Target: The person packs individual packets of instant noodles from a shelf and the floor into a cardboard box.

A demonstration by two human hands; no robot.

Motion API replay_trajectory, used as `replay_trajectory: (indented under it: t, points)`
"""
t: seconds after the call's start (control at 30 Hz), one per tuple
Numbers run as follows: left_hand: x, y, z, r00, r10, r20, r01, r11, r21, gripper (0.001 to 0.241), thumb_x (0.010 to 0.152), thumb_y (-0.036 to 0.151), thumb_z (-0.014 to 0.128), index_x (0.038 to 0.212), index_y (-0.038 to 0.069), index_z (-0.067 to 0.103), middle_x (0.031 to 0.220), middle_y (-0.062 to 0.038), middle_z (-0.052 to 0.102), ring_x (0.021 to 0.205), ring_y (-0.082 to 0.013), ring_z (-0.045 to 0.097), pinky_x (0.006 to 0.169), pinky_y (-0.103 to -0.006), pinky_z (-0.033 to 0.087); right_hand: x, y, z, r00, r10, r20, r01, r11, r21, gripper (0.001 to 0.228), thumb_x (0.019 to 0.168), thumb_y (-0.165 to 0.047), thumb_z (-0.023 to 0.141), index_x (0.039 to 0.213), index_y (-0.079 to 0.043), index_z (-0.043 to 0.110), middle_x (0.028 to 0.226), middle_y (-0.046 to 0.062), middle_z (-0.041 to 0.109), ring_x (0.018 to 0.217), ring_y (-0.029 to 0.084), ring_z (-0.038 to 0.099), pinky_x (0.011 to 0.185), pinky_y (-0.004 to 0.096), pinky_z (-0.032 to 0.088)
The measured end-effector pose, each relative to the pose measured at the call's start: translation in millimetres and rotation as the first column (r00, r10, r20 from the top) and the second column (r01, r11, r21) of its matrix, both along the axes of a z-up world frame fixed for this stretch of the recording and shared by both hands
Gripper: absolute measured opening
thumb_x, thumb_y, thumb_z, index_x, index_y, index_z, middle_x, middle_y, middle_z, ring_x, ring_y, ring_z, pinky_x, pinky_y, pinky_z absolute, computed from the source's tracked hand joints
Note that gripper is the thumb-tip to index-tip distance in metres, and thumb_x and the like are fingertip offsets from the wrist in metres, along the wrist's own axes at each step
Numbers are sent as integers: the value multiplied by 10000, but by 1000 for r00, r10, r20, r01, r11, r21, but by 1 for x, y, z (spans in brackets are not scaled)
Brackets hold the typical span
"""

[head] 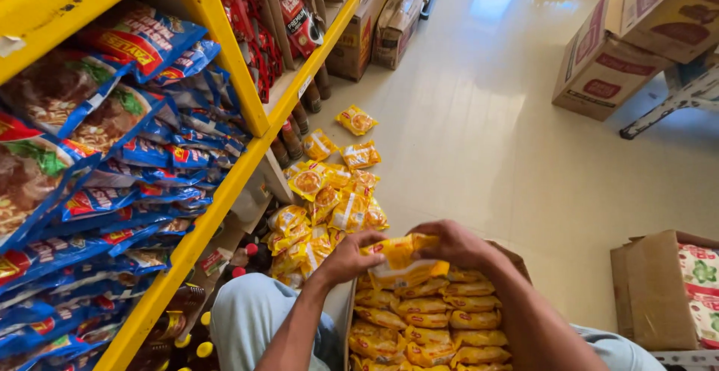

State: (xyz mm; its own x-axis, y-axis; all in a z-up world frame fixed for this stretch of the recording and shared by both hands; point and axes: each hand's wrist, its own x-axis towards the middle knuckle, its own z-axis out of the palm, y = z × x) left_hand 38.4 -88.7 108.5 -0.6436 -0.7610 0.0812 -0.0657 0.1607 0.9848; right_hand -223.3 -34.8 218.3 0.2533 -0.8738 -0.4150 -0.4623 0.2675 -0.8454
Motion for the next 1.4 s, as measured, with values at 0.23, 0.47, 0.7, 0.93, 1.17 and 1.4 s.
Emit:
replay_trajectory:
  t: [0.23, 0.47, 0.7, 0.93, 1.17, 1.4]
  points:
    - [-3, 32, 23, 910, -83, 406, 107, 994, -37, 456, 793, 193, 682, 1219, 32, 697, 1127, -165, 759, 1046, -237, 739, 930, -329, 572, 4, 43, -74, 998, 44, -43, -48, 993, -106, 359, 815, -194, 808, 1137, -47, 744, 1021, 61, 803, 928, 127, 696, 856, 320, 570]
    - [-17, 43, -60, 689, -66, 722, 427, 842, -330, 247, 784, 172, 683, 975, 26, 741, 1016, -210, 738, 962, -393, 697, 839, -502, 566, 22, 55, -106, 965, 115, -234, -176, 950, -257, 359, 779, -173, 810, 1110, -53, 737, 988, 145, 767, 856, 257, 711, 767, 393, 571]
    - [-27, 68, -50, 388, -70, 919, 642, 736, -215, 223, 786, 293, 706, 847, 95, 790, 881, -152, 759, 835, -326, 742, 724, -461, 574, 52, 84, -123, 956, 211, -206, -269, 910, -315, 369, 783, -152, 753, 1141, -71, 711, 1018, 200, 735, 910, 393, 706, 785, 451, 559]
    - [-32, 81, -117, 294, -56, 954, 646, 747, -156, 297, 979, 194, 510, 1019, 148, 801, 1054, -122, 770, 966, -305, 748, 738, -459, 570, 59, 99, -154, 882, 314, -350, -412, 875, -254, 287, 837, -264, 764, 1051, -86, 694, 932, 208, 718, 890, 455, 649, 757, 507, 528]
    - [-34, 84, -105, 277, -142, 950, 641, 764, -73, 269, 952, 192, 548, 1048, 128, 790, 1087, -136, 764, 992, -323, 744, 777, -461, 582, 53, 95, -163, 917, 370, -146, -394, 899, -193, 217, 878, -215, 713, 1031, -61, 704, 932, 194, 723, 810, 396, 682, 741, 455, 555]
    - [-34, 85, -107, 260, -177, 949, 658, 752, -40, 243, 897, 179, 603, 1029, 112, 796, 1075, -152, 767, 998, -330, 742, 808, -455, 584, 51, 96, -182, 937, 310, -159, -342, 907, -245, 211, 850, -182, 701, 1010, -49, 668, 910, 197, 706, 802, 397, 657, 717, 453, 536]
